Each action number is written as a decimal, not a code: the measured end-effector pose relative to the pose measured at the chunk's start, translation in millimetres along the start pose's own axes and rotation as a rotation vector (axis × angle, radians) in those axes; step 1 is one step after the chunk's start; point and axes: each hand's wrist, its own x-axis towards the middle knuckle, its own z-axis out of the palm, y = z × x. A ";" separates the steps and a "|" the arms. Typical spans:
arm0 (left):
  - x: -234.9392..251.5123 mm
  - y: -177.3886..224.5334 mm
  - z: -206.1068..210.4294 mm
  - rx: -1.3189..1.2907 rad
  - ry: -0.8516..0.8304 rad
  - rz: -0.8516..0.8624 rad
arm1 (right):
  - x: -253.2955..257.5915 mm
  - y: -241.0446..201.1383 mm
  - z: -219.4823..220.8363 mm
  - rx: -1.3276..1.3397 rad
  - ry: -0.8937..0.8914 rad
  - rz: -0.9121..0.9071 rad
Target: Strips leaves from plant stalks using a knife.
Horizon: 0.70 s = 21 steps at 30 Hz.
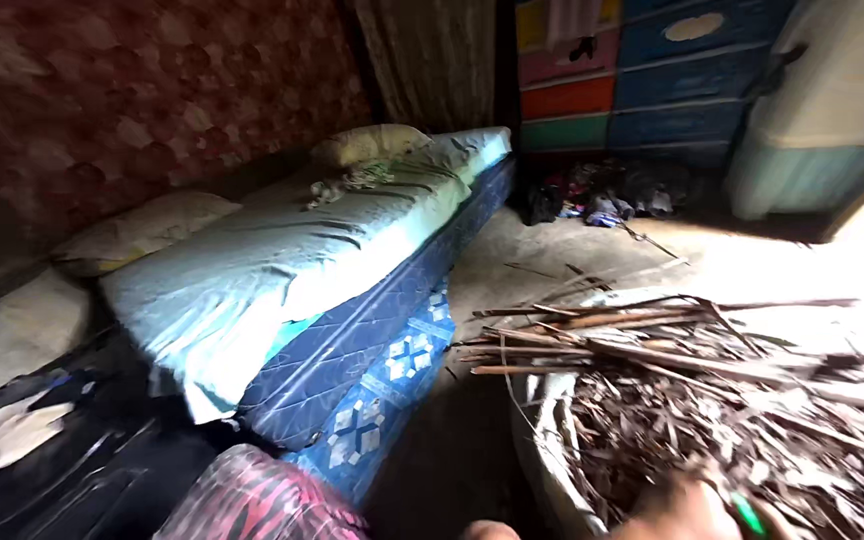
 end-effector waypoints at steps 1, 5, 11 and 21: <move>-3.8 3.0 -4.1 -0.014 0.031 -0.030 | -9.1 -5.7 -2.1 -0.038 -0.002 0.014; -2.9 0.7 -6.5 0.010 0.073 -0.126 | -34.7 -33.5 -2.9 -0.165 0.078 0.164; -13.7 14.7 14.0 0.251 -0.093 -0.154 | -1.6 -23.2 -25.2 -0.233 -0.034 0.510; -10.6 9.1 -3.0 0.205 -0.044 -0.224 | -29.3 -53.3 -29.6 -0.103 -0.329 0.395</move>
